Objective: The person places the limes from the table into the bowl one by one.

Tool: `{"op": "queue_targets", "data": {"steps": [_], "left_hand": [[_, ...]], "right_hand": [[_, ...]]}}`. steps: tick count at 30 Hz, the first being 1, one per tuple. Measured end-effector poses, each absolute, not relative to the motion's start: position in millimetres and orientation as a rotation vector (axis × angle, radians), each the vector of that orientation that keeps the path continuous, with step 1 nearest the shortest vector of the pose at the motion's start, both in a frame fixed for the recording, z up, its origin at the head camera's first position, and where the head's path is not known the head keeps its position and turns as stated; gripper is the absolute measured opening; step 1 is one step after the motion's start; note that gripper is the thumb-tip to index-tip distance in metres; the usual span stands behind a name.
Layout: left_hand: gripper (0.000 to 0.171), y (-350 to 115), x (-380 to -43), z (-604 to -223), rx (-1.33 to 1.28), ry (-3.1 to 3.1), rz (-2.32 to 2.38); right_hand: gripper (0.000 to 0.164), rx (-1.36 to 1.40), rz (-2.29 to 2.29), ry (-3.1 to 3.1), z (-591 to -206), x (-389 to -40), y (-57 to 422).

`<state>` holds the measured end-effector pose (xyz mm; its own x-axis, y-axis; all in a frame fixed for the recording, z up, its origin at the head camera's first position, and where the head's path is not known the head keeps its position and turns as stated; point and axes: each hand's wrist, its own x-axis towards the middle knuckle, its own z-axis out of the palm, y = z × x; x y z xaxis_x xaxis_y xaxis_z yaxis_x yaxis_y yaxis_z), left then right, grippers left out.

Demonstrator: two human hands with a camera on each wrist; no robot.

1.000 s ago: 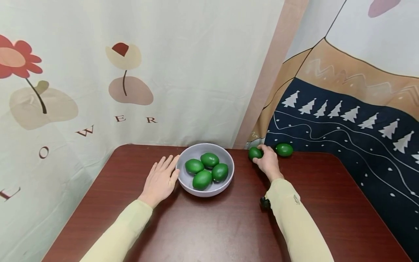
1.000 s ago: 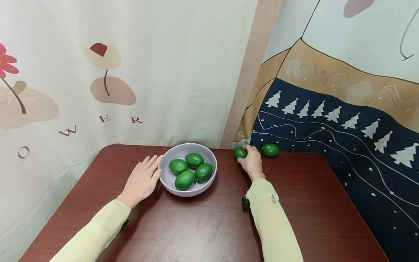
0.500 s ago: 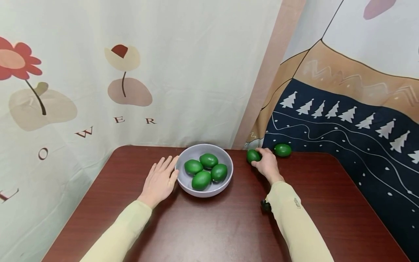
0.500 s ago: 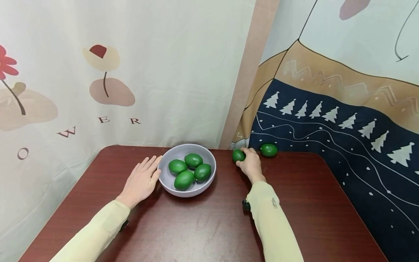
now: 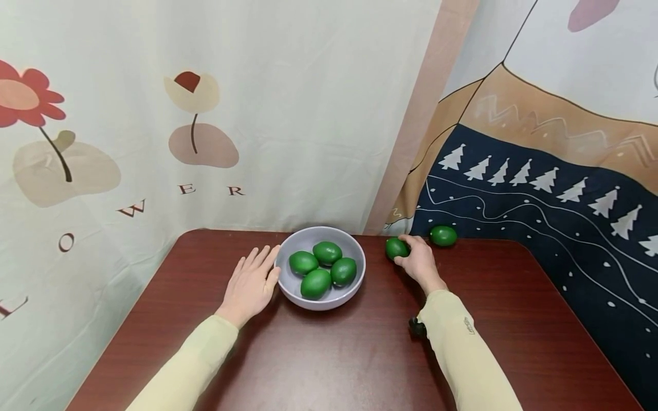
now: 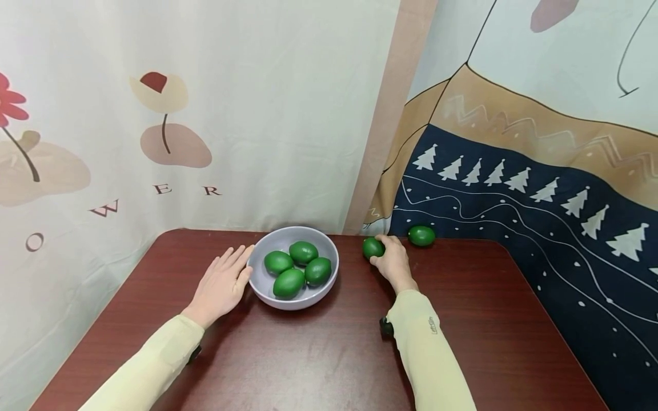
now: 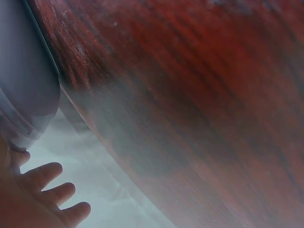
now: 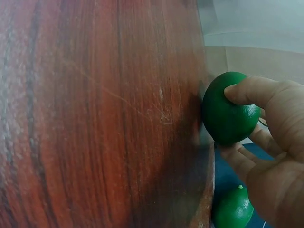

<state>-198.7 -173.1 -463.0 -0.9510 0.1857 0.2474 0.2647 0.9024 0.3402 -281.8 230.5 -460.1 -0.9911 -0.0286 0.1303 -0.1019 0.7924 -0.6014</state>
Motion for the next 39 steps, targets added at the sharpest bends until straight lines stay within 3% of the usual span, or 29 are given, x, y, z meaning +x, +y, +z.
{"op": "queue_targets", "data": {"steps": [39], "left_hand": [[0.054,-173.8,-199.5,-464.1,-0.336,-2.862,-0.573]], "right_hand": [[0.056,0.094,1.11,-2.695,-469.0,-274.7,226.6]]}}
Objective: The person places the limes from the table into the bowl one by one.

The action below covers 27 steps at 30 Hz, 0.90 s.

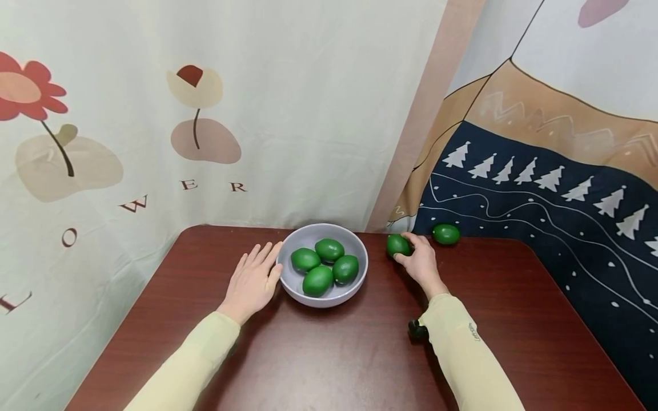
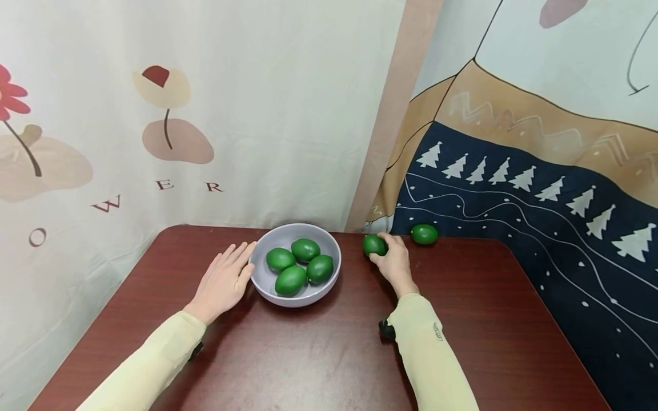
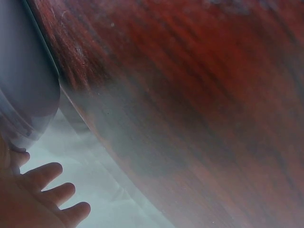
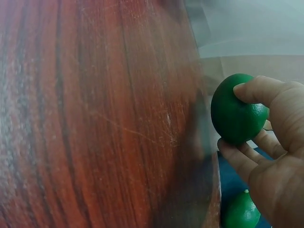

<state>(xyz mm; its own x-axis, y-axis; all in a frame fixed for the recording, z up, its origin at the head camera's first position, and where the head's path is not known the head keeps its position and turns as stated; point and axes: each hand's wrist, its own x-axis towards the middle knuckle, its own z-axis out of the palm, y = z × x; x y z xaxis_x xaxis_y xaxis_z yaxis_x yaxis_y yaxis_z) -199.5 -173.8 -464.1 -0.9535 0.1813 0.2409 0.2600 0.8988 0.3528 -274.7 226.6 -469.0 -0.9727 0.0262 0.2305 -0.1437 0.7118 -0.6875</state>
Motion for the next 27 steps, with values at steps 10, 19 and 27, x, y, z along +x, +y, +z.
{"op": "queue_targets", "data": {"steps": [10,19,27], "left_hand": [[0.054,-174.1,-199.9,-463.2,-0.341,-2.868,-0.566],[0.054,-175.1,-200.1,-465.4,-0.346,-2.857,-0.559],[0.054,-174.1,-199.3,-464.4,-0.346,-2.849,-0.564]], "right_hand": [[0.053,0.109,1.163,-2.646,-462.2,-270.3,221.4],[0.055,0.159,1.223,-2.592,-449.5,-263.2,212.7],[0.055,0.199,1.249,-2.574,-441.9,-258.0,207.2]]}}
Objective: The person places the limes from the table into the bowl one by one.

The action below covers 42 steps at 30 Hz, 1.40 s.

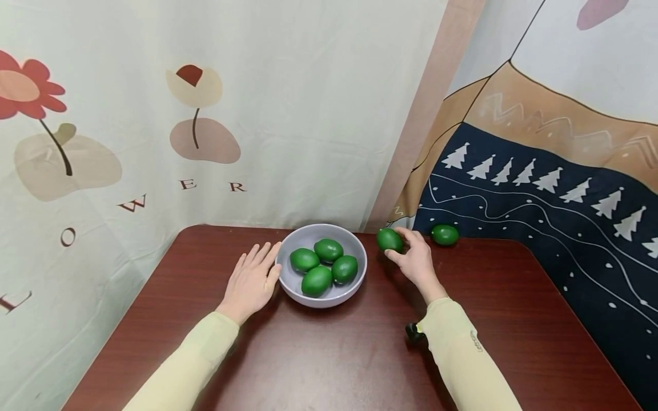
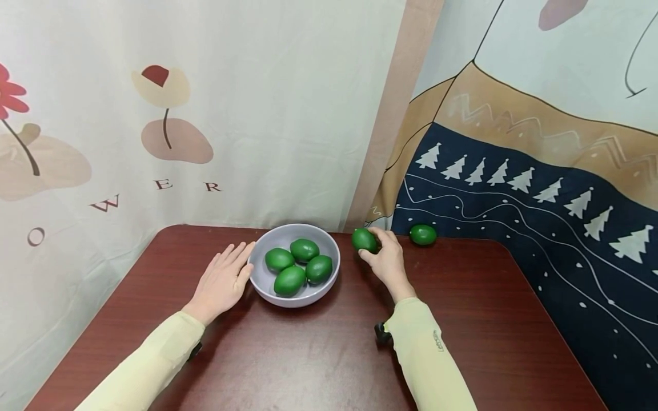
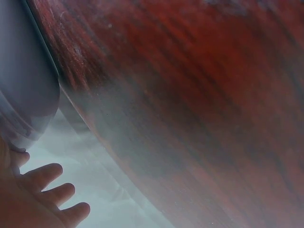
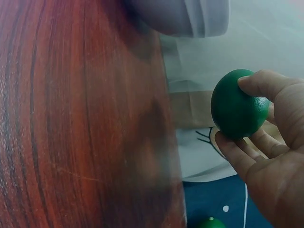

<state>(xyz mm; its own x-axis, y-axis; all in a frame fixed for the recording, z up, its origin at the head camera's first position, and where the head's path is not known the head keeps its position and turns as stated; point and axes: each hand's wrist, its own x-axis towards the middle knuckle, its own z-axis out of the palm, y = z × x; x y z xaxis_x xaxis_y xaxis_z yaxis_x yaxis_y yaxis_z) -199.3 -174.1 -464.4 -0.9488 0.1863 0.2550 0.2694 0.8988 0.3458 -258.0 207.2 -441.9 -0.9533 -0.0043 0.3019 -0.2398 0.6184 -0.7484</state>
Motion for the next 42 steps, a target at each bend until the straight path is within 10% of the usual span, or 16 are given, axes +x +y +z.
{"op": "queue_targets", "data": {"steps": [42], "left_hand": [[0.054,-173.9,-201.4,-464.7,-0.34,-2.849,-0.523]], "right_hand": [[0.055,0.407,1.343,-2.477,-418.6,-241.7,180.2]]}}
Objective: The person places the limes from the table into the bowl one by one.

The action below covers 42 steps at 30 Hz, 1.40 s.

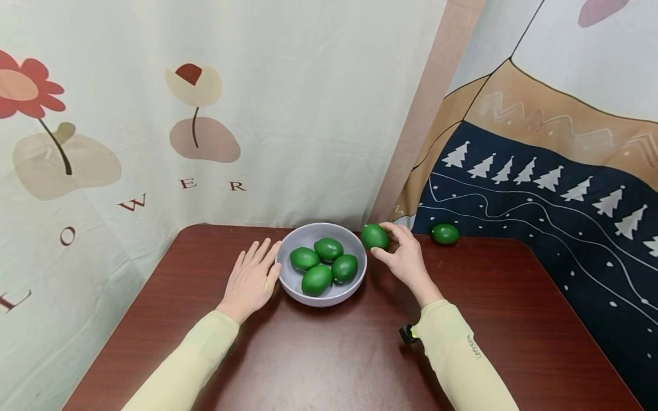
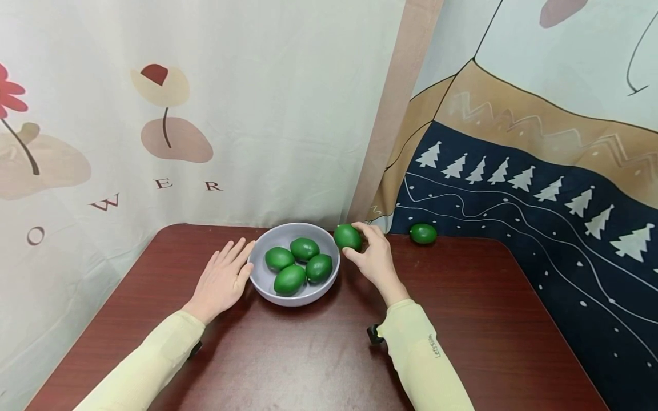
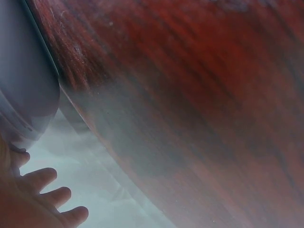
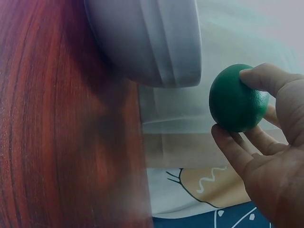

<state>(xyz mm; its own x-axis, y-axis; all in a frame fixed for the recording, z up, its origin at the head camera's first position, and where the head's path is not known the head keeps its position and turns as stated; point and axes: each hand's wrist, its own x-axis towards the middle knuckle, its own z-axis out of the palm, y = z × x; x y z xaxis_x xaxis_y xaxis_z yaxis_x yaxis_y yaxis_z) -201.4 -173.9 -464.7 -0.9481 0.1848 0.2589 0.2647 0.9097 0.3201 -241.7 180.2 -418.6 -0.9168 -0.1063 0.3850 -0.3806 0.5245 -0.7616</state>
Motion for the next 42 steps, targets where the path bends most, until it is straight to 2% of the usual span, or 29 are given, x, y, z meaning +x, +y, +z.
{"op": "queue_targets", "data": {"steps": [42], "left_hand": [[0.054,-173.5,-200.9,-463.8,-0.332,-2.868,-0.528]], "right_hand": [[0.054,0.738,1.409,-2.523,-415.6,-235.7,163.5]]}}
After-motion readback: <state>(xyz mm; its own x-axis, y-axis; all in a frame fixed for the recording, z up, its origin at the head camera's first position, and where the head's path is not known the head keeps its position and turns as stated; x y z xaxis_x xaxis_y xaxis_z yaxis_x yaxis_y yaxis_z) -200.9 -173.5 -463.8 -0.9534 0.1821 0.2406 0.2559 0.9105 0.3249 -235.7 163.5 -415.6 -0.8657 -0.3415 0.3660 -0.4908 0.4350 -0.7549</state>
